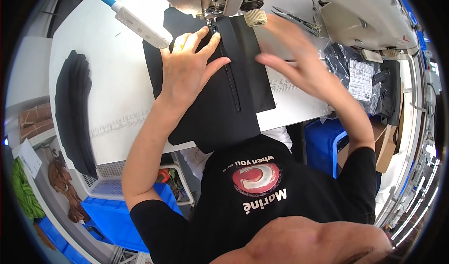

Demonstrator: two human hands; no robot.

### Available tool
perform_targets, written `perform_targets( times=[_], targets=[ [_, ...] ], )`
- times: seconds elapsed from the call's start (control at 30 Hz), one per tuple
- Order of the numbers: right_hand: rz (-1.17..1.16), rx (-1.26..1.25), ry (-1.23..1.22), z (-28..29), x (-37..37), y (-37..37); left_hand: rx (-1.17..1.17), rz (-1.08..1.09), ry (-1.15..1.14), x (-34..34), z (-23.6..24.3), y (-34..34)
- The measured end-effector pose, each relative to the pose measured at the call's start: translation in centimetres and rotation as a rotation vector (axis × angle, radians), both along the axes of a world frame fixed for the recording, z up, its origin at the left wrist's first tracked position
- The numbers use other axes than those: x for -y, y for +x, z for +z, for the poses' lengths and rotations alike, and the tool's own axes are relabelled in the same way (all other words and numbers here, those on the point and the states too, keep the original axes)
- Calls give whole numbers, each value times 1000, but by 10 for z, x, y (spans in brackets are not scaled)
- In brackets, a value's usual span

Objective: Sewing a zipper into a pre-cut opening on a black fabric panel using an industrial sewing machine.

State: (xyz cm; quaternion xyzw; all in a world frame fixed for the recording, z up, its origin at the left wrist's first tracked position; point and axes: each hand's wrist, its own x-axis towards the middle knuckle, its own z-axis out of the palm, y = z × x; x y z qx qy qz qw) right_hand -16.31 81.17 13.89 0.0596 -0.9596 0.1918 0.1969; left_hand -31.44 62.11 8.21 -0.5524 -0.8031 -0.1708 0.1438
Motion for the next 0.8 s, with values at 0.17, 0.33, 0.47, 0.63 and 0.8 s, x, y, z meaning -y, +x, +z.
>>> perform_targets(
  times=[0.17,0.33,0.47,0.63,0.8],
  targets=[
    [18,267,60,-34,-13,-69,0,-24,29,-4,-1,0],
    [29,121,250,-48,-18,-72,16,-44,26,-5,0,0],
    [13,118,322,-47,-17,-72,23,-40,48,-5,-2,-1],
    [48,-130,217,-63,-9,-55,15,-18,53,-5,1,2],
    [57,-118,177,-56,-1,-53,25,-26,27,-1,0,2]
  ],
)
